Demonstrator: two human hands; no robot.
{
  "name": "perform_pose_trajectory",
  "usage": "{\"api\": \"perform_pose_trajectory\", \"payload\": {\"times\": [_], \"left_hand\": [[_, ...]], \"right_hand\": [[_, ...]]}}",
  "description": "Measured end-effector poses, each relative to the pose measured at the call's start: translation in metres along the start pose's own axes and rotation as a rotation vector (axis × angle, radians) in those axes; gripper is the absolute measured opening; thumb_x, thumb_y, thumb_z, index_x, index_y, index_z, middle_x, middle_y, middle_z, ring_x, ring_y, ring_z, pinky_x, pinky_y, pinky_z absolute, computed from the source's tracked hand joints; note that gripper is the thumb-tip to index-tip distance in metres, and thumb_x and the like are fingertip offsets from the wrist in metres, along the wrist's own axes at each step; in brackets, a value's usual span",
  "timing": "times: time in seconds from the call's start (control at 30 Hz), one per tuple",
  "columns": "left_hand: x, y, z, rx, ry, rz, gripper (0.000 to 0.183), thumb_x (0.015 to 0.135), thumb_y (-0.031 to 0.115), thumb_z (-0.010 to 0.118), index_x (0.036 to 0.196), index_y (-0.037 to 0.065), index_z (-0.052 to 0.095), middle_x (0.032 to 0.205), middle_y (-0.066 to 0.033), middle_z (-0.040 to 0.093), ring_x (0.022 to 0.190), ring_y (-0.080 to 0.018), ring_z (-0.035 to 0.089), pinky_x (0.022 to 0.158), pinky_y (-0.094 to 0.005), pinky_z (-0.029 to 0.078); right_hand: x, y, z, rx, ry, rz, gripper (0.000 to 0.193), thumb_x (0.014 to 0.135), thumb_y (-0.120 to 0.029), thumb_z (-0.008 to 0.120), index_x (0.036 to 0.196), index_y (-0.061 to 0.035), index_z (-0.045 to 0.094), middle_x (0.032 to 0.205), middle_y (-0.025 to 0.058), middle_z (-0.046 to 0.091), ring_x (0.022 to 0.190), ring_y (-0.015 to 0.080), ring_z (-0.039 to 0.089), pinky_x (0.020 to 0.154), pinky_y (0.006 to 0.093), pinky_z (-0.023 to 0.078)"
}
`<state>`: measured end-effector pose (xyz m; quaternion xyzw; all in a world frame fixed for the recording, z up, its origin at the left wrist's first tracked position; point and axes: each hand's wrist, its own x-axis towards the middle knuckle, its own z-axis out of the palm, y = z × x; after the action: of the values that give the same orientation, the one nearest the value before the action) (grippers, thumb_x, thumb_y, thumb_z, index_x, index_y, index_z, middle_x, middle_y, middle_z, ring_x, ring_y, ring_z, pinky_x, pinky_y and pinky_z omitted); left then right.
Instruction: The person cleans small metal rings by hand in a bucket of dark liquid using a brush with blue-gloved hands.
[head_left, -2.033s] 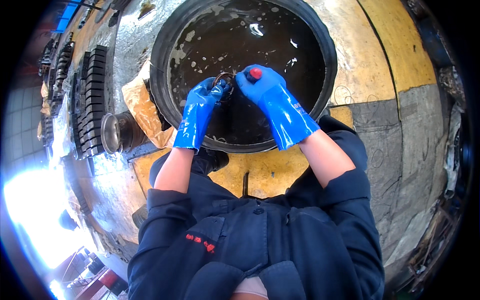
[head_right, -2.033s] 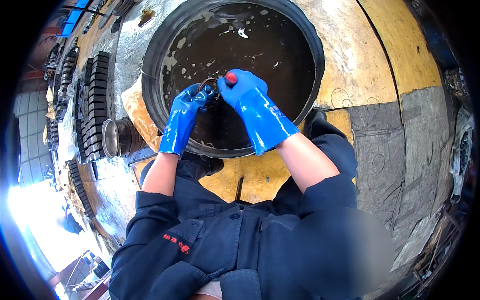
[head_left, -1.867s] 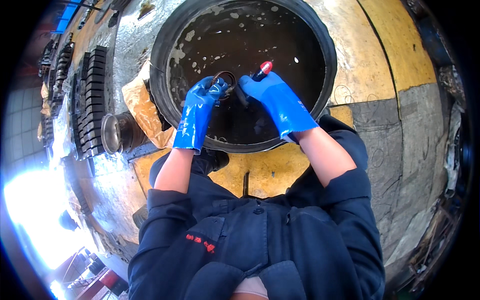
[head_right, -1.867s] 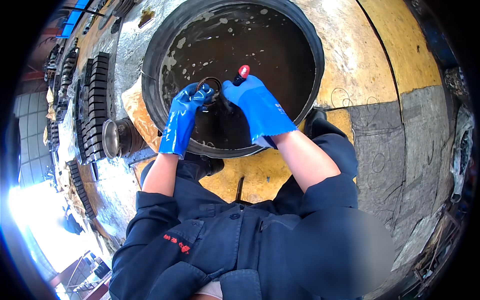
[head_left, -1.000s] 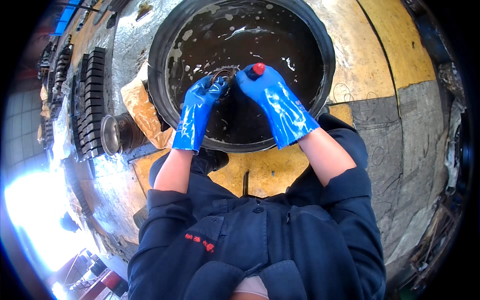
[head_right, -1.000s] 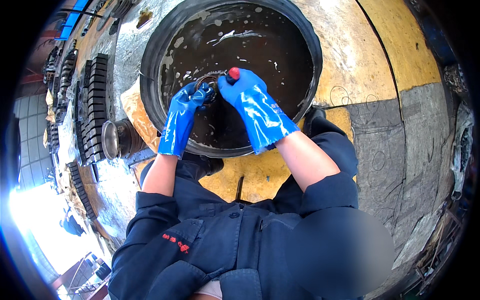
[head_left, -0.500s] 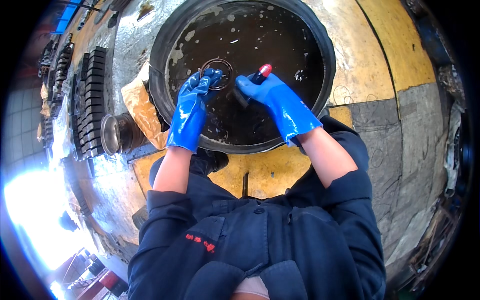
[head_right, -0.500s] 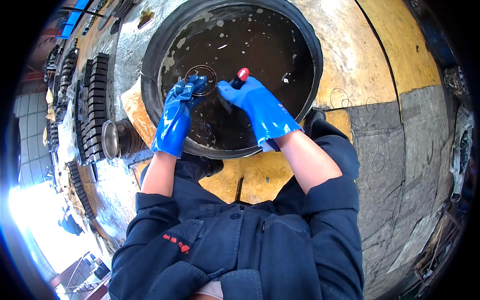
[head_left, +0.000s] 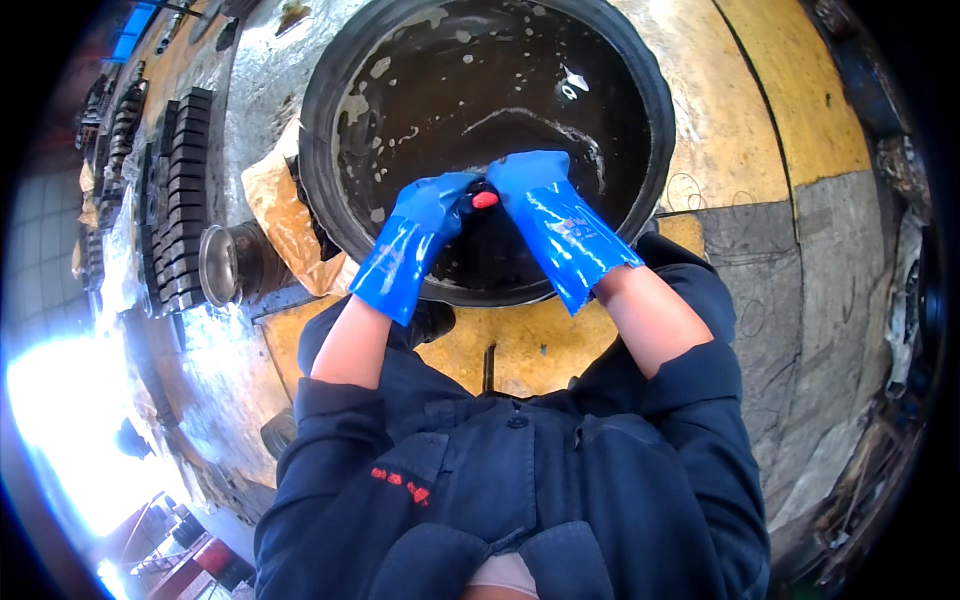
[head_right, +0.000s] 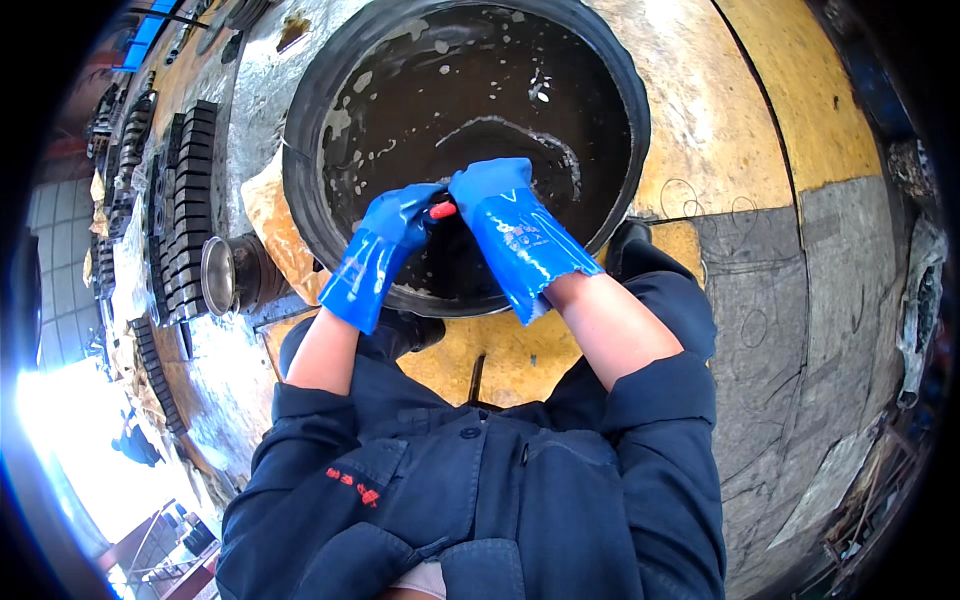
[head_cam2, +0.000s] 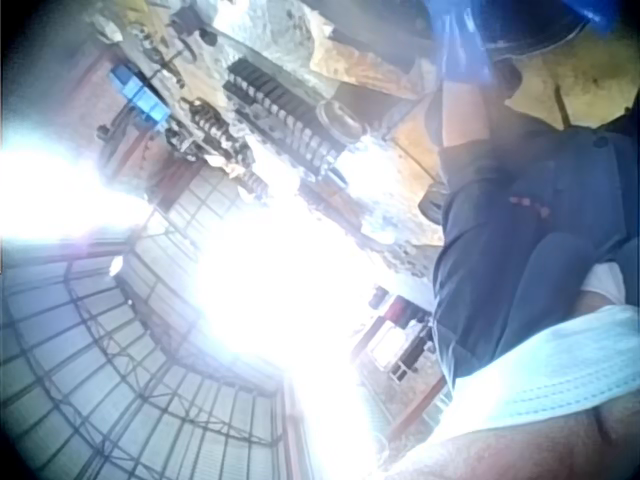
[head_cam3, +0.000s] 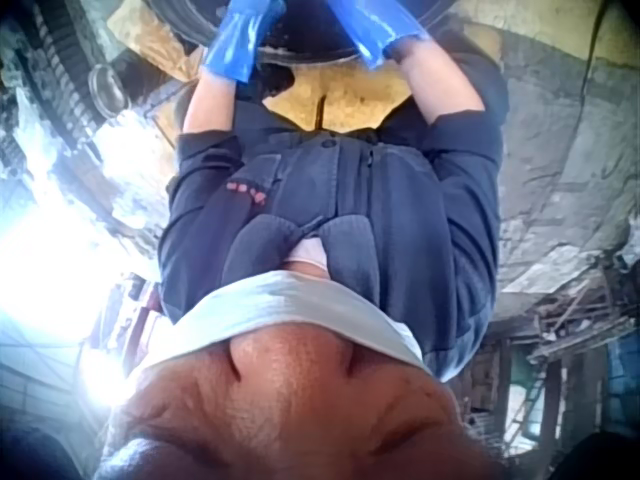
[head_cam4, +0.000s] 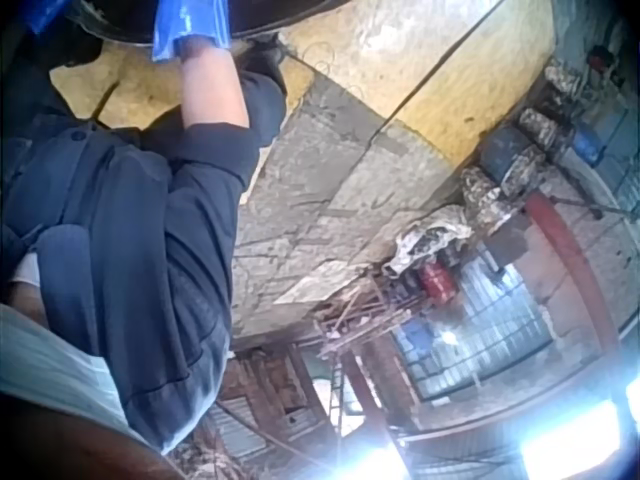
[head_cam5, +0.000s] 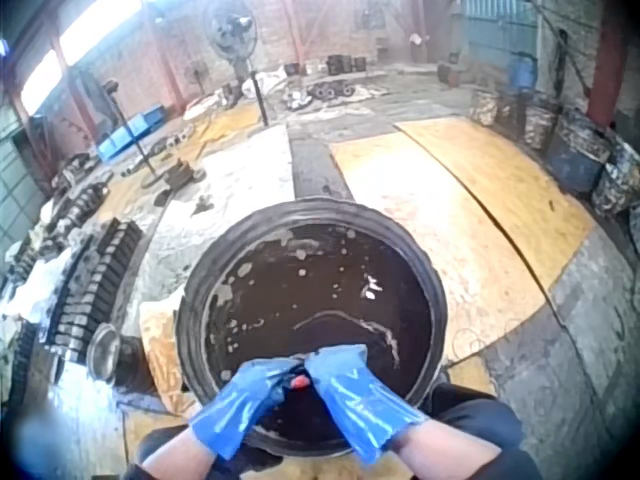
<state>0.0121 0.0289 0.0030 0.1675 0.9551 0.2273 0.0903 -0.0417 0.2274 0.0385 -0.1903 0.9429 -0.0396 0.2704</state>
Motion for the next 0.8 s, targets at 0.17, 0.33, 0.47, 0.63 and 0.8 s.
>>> {"api": "perform_pose_trajectory", "payload": {"times": [0.17,0.33,0.47,0.63,0.8], "left_hand": [[-0.009,0.010,-0.028,-1.044,0.039,-0.468,0.042,0.113,0.031,0.069,0.142,0.001,0.074,0.125,-0.0083,0.082,0.113,-0.0181,0.078,0.098,-0.0358,0.060],[-0.020,0.001,-0.039,-1.125,0.121,-0.632,0.040,0.113,0.029,0.070,0.142,0.002,0.074,0.123,-0.0069,0.081,0.112,-0.0174,0.076,0.099,-0.0349,0.060],[-0.017,0.012,-0.036,-1.295,0.074,-0.457,0.038,0.113,0.026,0.068,0.141,0.001,0.074,0.125,-0.0067,0.081,0.113,-0.0174,0.076,0.099,-0.0339,0.059],[-0.013,0.016,-0.032,-1.160,0.107,-0.396,0.036,0.112,0.023,0.068,0.140,0.001,0.074,0.126,-0.0080,0.080,0.114,-0.0157,0.075,0.100,-0.0327,0.059],[-0.008,0.006,-0.027,-1.166,0.191,-0.553,0.035,0.111,0.025,0.072,0.134,-0.001,0.075,0.120,-0.0082,0.081,0.103,-0.0158,0.076,0.091,-0.0305,0.060]], "right_hand": [[-0.011,0.019,0.002,0.229,0.221,0.077,0.029,0.101,-0.041,0.072,0.121,-0.0222,0.081,0.120,0.0115,0.084,0.112,0.0365,0.080,0.094,0.0546,0.062],[-0.010,0.022,-0.004,0.533,0.441,0.020,0.031,0.103,-0.044,0.074,0.125,-0.0228,0.081,0.115,0.0107,0.083,0.108,0.0349,0.081,0.093,0.0493,0.063],[-0.006,0.008,0.018,0.788,0.818,-0.612,0.023,0.102,-0.042,0.074,0.117,-0.0243,0.079,0.100,0.0061,0.081,0.097,0.0346,0.079,0.081,0.0455,0.064],[0.000,0.012,0.025,0.692,0.852,-0.479,0.020,0.105,-0.042,0.069,0.111,-0.0258,0.079,0.099,0.0071,0.080,0.098,0.0345,0.078,0.081,0.0466,0.062],[-0.003,0.015,0.027,0.548,0.530,-0.082,0.020,0.103,-0.047,0.071,0.111,-0.0313,0.081,0.100,0.0064,0.082,0.099,0.0360,0.079,0.082,0.0493,0.062]]}}
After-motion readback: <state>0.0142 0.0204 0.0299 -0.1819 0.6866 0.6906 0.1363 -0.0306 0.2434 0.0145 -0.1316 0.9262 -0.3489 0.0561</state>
